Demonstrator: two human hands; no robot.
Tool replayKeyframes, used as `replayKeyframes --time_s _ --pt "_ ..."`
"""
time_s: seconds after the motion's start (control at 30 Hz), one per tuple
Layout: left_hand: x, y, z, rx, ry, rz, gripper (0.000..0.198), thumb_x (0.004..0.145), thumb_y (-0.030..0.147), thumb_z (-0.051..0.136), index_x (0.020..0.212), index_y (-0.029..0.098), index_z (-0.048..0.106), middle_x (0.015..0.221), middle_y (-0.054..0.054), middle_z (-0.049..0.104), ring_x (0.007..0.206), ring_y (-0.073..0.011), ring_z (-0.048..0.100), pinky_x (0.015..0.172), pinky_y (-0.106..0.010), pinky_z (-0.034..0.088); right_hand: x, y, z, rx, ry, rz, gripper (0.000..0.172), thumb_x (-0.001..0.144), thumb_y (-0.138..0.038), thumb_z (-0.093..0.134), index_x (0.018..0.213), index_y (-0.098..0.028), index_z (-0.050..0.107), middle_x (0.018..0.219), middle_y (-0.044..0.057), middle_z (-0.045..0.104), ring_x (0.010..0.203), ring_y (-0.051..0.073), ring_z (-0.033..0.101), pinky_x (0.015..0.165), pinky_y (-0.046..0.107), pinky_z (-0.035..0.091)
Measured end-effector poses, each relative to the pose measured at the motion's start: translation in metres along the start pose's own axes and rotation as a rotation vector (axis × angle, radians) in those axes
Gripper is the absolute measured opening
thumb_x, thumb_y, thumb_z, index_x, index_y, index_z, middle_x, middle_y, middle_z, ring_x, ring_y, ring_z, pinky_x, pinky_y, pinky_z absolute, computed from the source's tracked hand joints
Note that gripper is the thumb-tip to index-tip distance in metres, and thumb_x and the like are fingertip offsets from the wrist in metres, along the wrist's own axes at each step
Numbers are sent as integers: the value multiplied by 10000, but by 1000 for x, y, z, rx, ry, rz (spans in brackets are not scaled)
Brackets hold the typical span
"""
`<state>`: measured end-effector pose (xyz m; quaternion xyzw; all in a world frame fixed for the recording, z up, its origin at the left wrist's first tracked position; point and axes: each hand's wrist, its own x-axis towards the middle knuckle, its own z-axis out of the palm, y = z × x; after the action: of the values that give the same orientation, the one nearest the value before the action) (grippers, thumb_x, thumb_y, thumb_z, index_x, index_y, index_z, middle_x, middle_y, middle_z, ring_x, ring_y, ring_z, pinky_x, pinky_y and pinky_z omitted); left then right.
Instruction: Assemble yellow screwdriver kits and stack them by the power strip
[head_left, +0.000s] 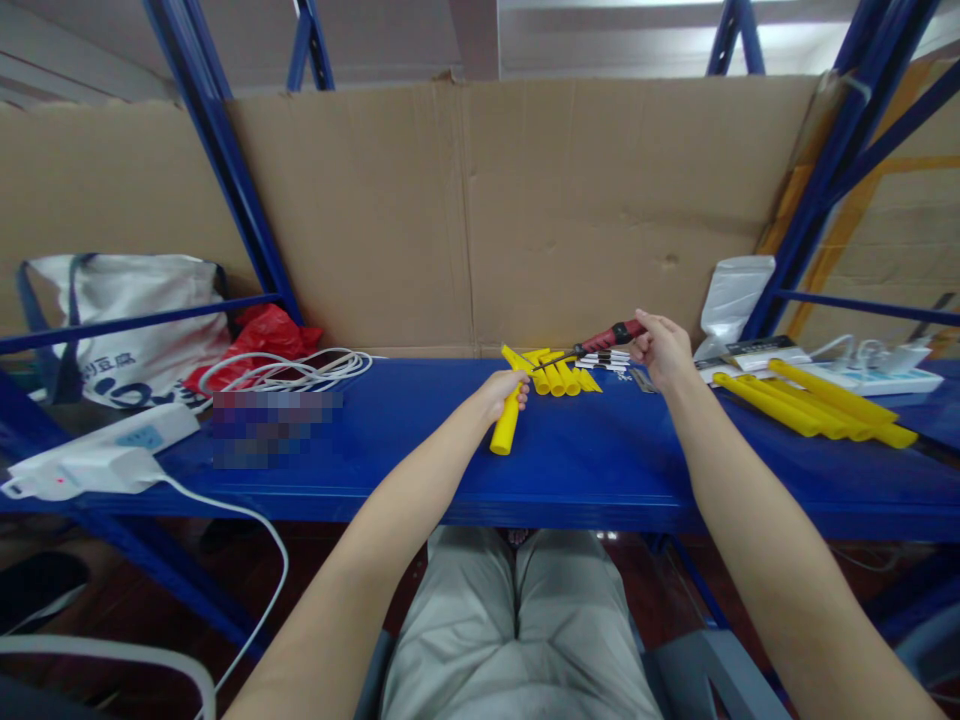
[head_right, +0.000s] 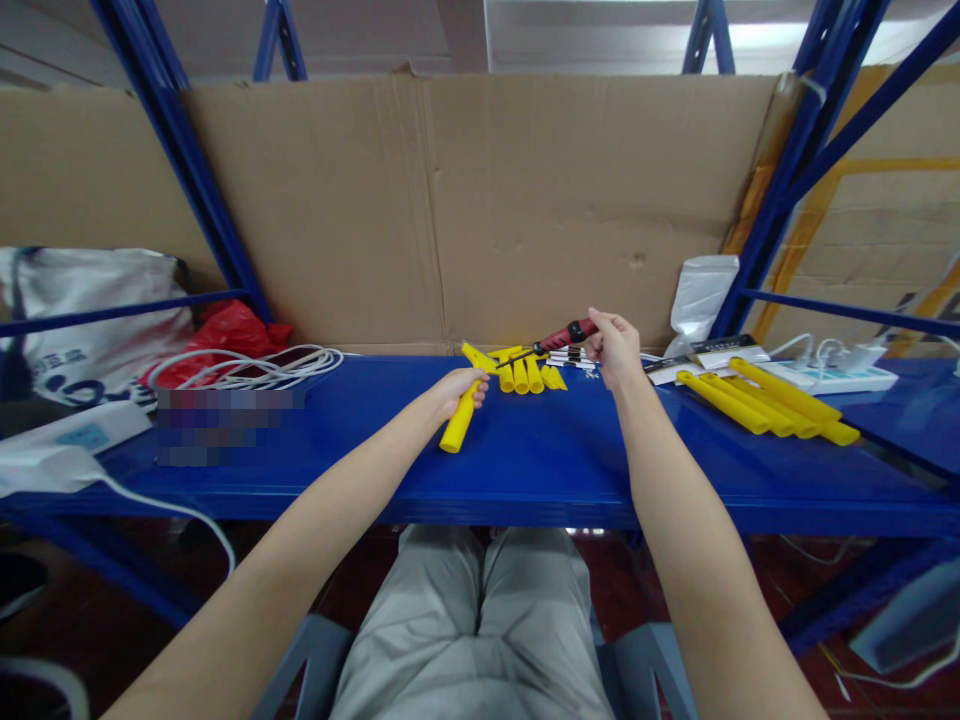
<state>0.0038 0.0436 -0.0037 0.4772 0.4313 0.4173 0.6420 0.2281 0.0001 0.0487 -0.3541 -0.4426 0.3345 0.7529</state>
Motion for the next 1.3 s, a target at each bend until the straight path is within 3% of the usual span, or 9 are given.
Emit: replayKeyframes --time_s 0.17,0.33,0.5,0.77,0.9,1.0,1.17,1.3 --pt "-2 1 1 3 16 -6 66 818 120 546 808 171 505 445 57 391 396 -71 324 432 -213 278 -2 -3 0 -1 -31 45 308 685 -410 764 700 -185 555 389 -88 427 315 48 385 308 149 307" --pt "-2 1 1 0 27 -12 73 821 120 546 794 171 501 444 56 388 401 -69 318 432 -211 271 -6 -7 0 9 -103 87 318 745 -419 725 698 -177 523 539 -29 592 413 68 528 379 158 402" --pt "0 0 0 -11 23 -13 85 812 120 559 797 176 496 441 61 380 404 -68 317 429 -208 271 -3 -3 -2 -3 -100 45 357 705 -413 760 651 -185 490 439 -86 447 333 38 390 321 148 320" --pt "0 -1 1 -20 8 -11 119 789 120 582 769 182 484 450 59 384 395 -65 327 422 -210 277 1 0 -3 10 25 80 375 678 -371 762 604 -203 435 404 -90 415 322 51 370 300 163 303" --pt "-2 0 2 -12 9 -12 126 787 119 581 758 185 477 445 61 382 384 -60 318 412 -207 276 2 0 -3 2 14 72 280 709 -373 735 650 -191 529 338 -105 330 290 48 309 288 159 260" --pt "-5 1 3 -2 16 -12 116 785 104 562 757 183 482 435 61 383 375 -63 316 402 -205 276 0 -3 -2 6 -18 78 276 739 -412 716 705 -170 586 353 -91 374 301 47 341 300 152 282" --pt "-13 6 5 9 21 -9 147 764 78 567 729 186 472 433 64 387 359 -58 321 379 -192 262 -3 -6 -1 15 -49 118 277 761 -395 712 709 -172 556 522 -29 585 412 67 531 387 155 412" --pt "-23 11 6 2 -17 1 220 720 15 553 673 190 428 443 69 390 335 -44 322 358 -173 241 -3 -5 -2 21 -59 72 270 752 -358 727 702 -183 527 529 -53 574 391 53 499 384 152 411"
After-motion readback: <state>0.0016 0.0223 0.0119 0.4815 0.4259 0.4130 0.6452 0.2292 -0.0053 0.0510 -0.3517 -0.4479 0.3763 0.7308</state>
